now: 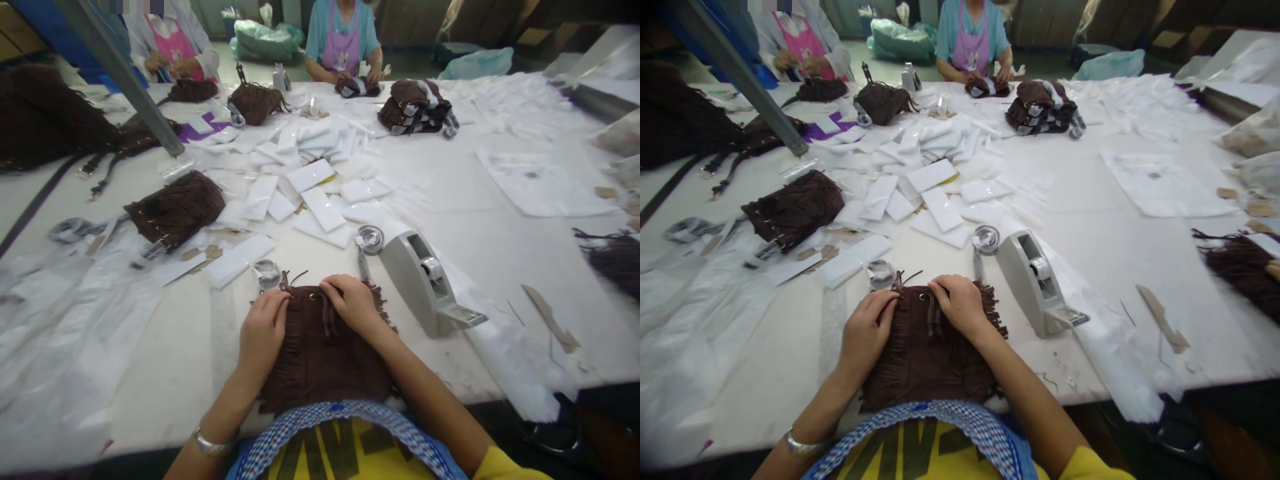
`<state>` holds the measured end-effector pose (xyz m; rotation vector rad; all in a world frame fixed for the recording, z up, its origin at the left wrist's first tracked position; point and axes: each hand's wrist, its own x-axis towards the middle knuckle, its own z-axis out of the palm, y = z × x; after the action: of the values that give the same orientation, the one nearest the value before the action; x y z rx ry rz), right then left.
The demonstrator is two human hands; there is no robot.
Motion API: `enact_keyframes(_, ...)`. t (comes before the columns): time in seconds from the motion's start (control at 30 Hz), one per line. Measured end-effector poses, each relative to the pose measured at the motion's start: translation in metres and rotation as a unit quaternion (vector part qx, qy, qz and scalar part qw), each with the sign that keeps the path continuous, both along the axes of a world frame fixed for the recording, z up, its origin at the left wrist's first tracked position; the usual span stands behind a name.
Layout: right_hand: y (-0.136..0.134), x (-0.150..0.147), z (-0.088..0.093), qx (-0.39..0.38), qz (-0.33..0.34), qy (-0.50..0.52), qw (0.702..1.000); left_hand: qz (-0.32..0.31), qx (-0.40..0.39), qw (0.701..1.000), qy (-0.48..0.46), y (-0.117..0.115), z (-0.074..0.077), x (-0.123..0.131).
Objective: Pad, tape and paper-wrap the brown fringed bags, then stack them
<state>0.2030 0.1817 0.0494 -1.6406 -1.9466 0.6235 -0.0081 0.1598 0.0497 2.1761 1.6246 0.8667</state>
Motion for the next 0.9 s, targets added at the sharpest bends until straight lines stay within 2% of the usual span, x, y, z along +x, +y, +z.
enact_keyframes(0.1,-0.001,0.002,-0.005,0.008,-0.018,0.086,0.996,-0.008,-0.055,0.997,0.059,0.009,0.008,-0.009)
enact_keyframes(0.2,0.0,0.003,-0.006,0.001,-0.014,0.129,0.992,-0.06,-0.137,0.986,0.071,0.022,0.018,-0.016)
enact_keyframes(0.33,0.001,0.004,-0.007,-0.002,-0.013,0.133,0.991,-0.139,-0.239,0.961,0.021,0.042,0.026,-0.031)
enact_keyframes(0.43,0.0,0.003,-0.008,-0.001,-0.022,0.118,0.993,-0.158,-0.269,0.948,-0.06,0.05,0.025,-0.048)
enact_keyframes(0.53,0.0,0.002,-0.01,-0.003,-0.029,0.116,0.993,-0.142,-0.269,0.937,-0.174,0.048,0.015,-0.066)
enact_keyframes(0.67,0.001,0.004,-0.013,0.002,-0.03,0.141,0.99,-0.084,-0.262,0.916,-0.293,0.038,0.0,-0.08)
enact_keyframes(0.77,-0.002,0.009,-0.014,0.033,0.007,0.179,0.983,-0.05,-0.263,0.917,-0.296,0.031,-0.001,-0.08)
enact_keyframes(0.9,-0.007,0.014,-0.002,0.076,0.088,0.184,0.976,0.003,-0.194,0.959,-0.207,0.025,0.017,-0.072)
